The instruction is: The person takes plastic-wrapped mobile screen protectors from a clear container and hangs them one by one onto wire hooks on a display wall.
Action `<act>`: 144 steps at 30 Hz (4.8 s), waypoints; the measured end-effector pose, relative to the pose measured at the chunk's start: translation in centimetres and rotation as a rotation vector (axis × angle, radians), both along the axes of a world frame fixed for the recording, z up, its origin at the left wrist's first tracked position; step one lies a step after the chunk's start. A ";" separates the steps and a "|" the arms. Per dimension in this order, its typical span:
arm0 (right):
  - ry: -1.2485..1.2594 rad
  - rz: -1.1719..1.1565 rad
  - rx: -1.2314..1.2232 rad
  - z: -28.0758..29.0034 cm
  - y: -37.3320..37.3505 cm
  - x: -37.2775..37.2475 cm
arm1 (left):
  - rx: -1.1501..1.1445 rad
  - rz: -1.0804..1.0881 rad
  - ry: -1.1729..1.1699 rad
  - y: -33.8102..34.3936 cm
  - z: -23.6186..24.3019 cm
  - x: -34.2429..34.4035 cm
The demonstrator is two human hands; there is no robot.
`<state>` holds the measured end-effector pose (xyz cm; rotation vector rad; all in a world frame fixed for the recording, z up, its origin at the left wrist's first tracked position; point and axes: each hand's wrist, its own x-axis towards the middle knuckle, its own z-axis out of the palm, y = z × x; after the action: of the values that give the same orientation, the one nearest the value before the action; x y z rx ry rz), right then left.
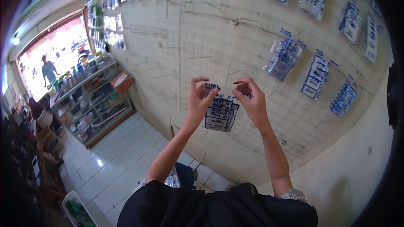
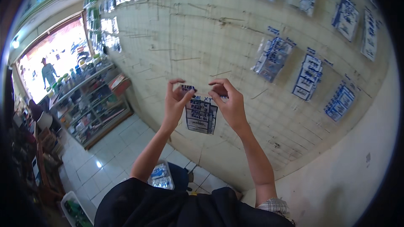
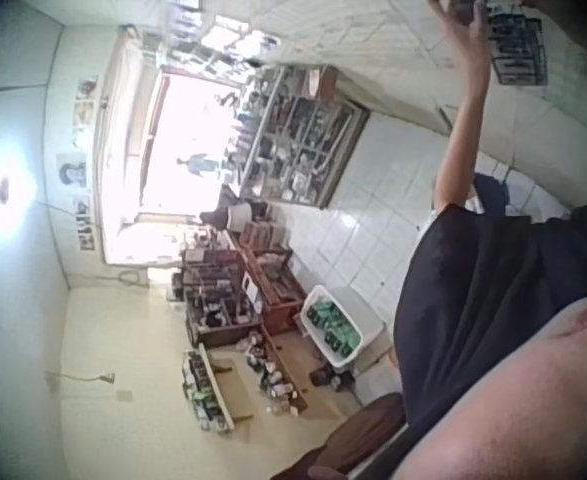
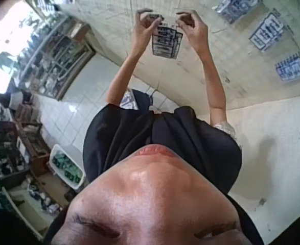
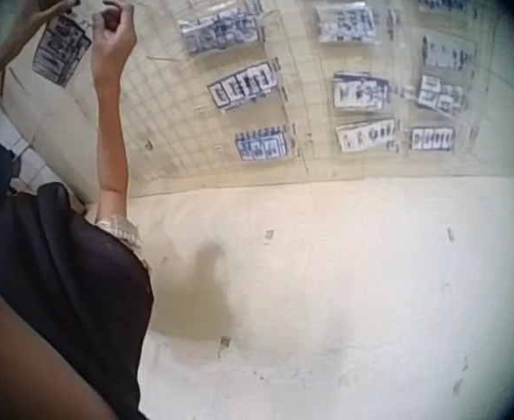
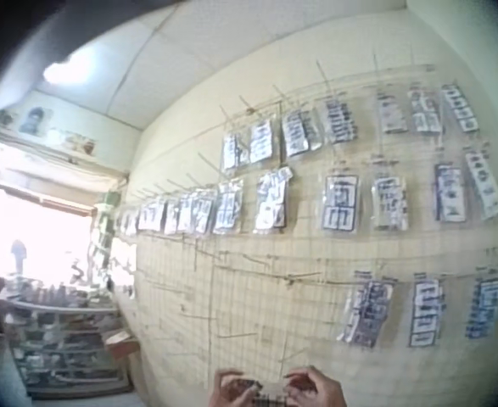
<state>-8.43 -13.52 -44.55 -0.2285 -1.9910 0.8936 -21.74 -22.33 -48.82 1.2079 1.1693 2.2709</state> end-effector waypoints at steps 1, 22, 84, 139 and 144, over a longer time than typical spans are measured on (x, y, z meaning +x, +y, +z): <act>0.049 0.002 0.027 0.9 0.6 0.4 | 0.079 0.004 0.038 0.8 1.3 0.4; 0.256 -0.294 0.544 13.6 9.9 -7.5 | 0.264 0.340 0.384 12.8 14.1 -6.1; -1.605 0.515 0.080 -52.7 -7.9 0.1 | -1.144 0.694 -0.504 -26.8 -46.6 7.2; -0.767 0.763 -0.148 -39.8 -8.3 -15.2 | -0.843 0.372 -0.059 -20.3 -43.0 -2.4; -0.627 0.746 0.098 -26.7 -6.2 -14.5 | -0.696 0.444 0.078 -14.4 -29.3 -4.3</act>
<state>-22.97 -19.77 -71.22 0.3691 -2.7680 1.2843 -26.07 -36.74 -78.17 0.8131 2.1862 1.7915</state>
